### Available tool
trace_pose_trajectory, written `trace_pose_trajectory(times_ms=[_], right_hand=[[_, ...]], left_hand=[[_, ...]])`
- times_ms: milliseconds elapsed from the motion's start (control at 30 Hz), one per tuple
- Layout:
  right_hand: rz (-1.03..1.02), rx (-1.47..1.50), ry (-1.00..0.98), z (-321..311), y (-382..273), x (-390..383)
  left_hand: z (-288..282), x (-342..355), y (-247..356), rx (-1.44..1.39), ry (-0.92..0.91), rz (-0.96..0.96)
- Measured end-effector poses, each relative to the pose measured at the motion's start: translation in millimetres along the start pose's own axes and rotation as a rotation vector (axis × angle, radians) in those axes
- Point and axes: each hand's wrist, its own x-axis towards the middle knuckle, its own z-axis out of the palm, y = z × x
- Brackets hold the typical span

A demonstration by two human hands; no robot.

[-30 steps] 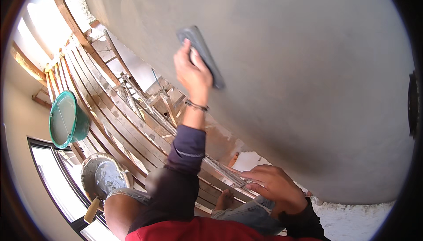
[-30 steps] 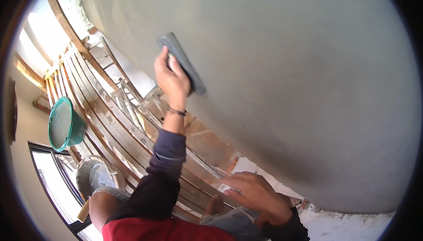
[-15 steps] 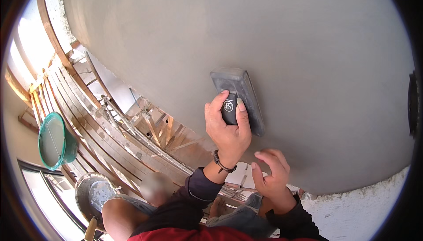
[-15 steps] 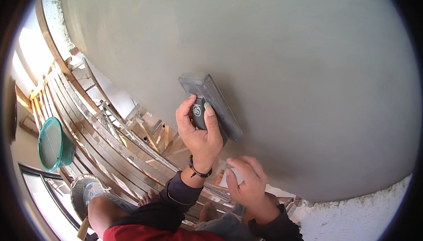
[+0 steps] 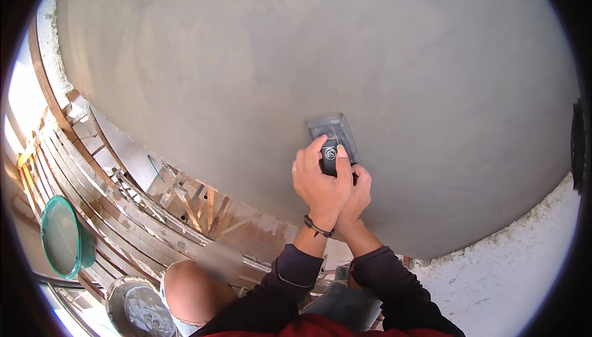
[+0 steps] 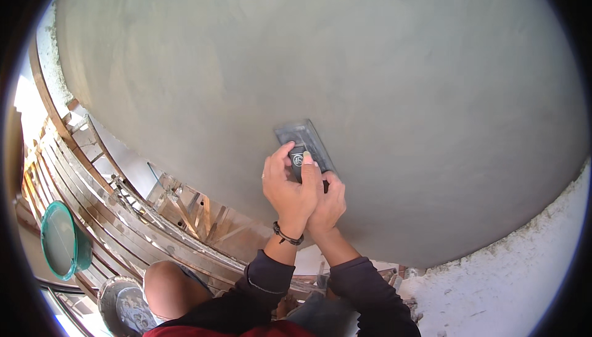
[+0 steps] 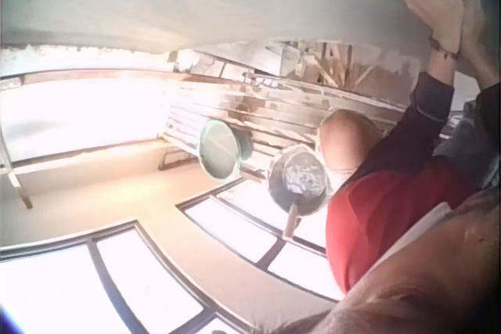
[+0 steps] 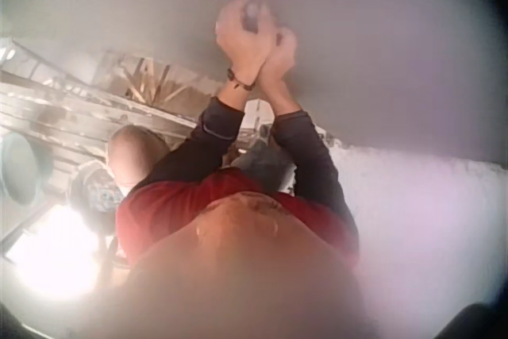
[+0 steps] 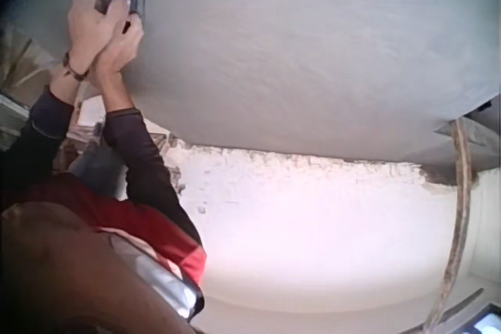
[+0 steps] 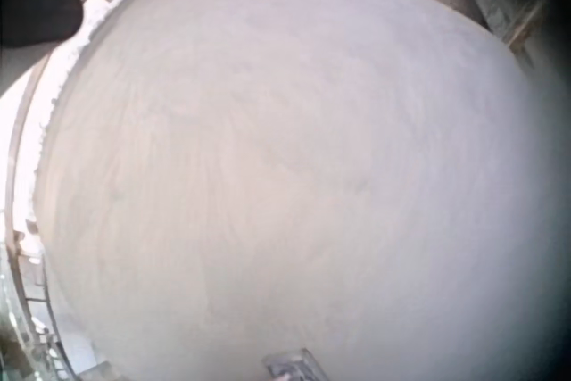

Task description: The person uses a rectangular plastering tool to smooth a grey surface on a wall.

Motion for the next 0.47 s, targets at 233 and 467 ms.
trace_pose_trajectory(times_ms=[233,467], right_hand=[[-0.264,-0.142,0.359,-43,-42,140],[-0.142,-0.349,0.551,-116,-92,344]], left_hand=[[-74,99,-24,-0.539,0.447,-0.150],[-129,130,-35,-0.871,0.835,-0.185]])
